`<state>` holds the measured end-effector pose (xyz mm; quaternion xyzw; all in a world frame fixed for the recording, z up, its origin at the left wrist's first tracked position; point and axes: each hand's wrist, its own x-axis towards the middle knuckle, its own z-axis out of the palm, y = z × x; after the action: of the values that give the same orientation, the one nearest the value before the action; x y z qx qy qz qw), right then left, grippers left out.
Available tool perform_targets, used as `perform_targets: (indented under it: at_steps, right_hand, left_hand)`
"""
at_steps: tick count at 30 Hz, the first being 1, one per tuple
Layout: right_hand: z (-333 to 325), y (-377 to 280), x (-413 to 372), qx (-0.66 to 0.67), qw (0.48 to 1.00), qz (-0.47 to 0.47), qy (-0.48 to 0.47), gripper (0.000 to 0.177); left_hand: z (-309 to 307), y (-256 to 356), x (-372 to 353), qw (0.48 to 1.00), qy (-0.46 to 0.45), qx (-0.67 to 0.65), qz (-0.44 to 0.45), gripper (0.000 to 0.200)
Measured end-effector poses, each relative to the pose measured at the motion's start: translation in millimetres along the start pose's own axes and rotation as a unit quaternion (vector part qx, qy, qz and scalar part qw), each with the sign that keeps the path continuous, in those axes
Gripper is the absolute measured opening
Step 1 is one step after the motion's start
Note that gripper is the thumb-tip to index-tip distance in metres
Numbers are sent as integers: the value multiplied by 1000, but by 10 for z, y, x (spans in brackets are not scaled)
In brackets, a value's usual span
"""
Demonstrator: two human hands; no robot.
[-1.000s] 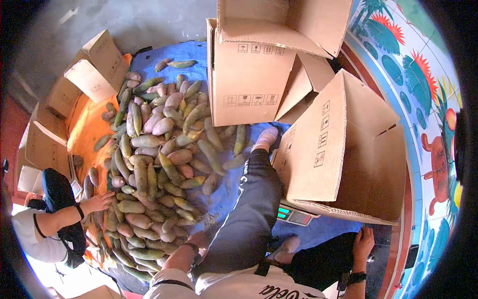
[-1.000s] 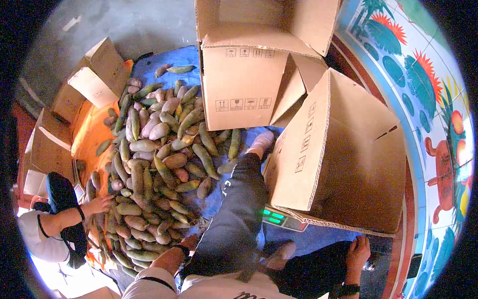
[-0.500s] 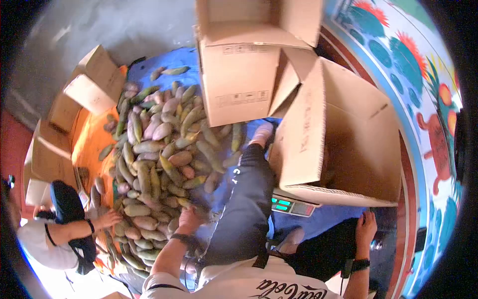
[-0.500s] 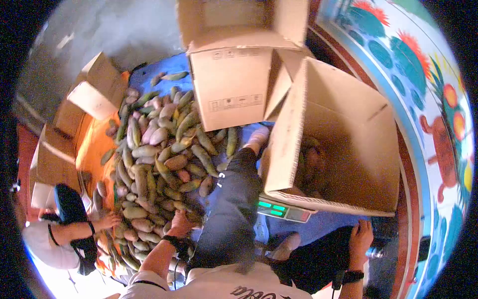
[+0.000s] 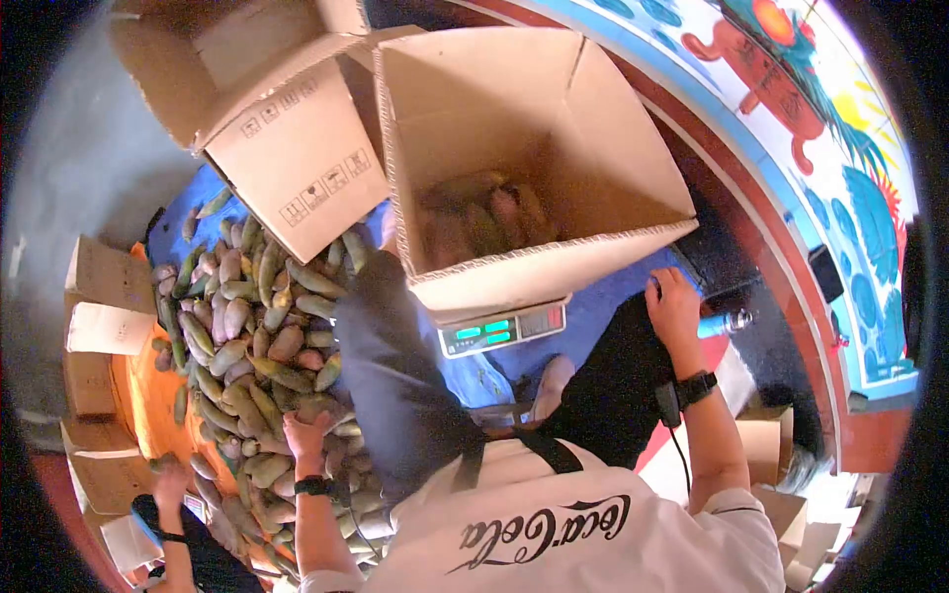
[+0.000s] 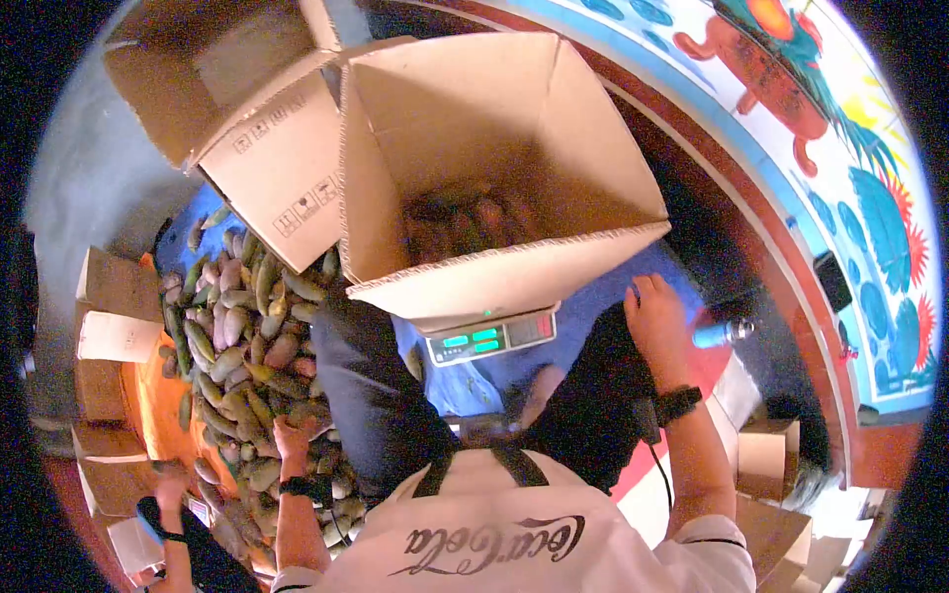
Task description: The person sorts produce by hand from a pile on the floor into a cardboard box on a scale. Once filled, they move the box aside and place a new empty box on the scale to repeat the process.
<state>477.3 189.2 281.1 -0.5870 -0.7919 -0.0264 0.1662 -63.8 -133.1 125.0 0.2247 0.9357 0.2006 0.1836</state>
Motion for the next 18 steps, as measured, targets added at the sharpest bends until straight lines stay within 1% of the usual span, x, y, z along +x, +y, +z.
perform_targets:
  at_steps: [1,2,4,5,6,8,10,11,12,13,14,15,16,17,18]
  right_hand:
    - [-3,13,-4,8,1000,-6,9,17]
    - [-21,11,-26,7,1000,-1,5,17]
    - [-43,-15,-14,7,1000,2,14,17]
    - [-30,-19,-6,9,1000,6,14,17]
    - [-18,-17,-11,12,999,-6,31,16]
    - [-18,-6,-44,14,999,-14,47,16]
    - [-21,-15,-25,12,998,-21,63,15]
    - [-13,-14,-23,11,997,-18,68,15]
    - [3,0,-26,23,997,-25,66,14]
    - [12,16,-21,34,997,-29,67,13]
    - [4,17,-18,30,996,-19,79,13]
    - [-3,1,-16,32,996,-25,79,13]
    - [-4,-7,-16,35,996,-31,79,12]
    - [24,4,-16,34,994,-39,94,12]
    - [33,2,-12,29,994,-28,103,12]
  left_hand:
    - [-13,-32,-40,999,25,21,24,83]
    - [-20,-65,-90,999,20,26,26,83]
    - [-51,-83,-119,1000,15,0,-13,85]
    - [29,-294,-30,1000,15,3,-11,85]
    - [206,-667,131,1000,11,7,-19,85]
    - [217,-702,69,1000,4,14,-26,86]
    - [211,-664,-37,998,17,32,-52,79]
    - [262,-862,7,998,18,31,-47,79]
    - [374,-1266,111,999,2,38,-4,75]
    - [452,-1389,266,998,-14,44,43,72]
    - [5,-339,-258,997,13,-56,-51,65]
    - [-25,-199,-330,988,73,-139,8,63]
    - [-127,-31,-370,990,71,-119,11,61]
    - [-117,-43,-295,970,75,-226,42,60]
    - [-106,-39,-211,939,74,-329,72,60]
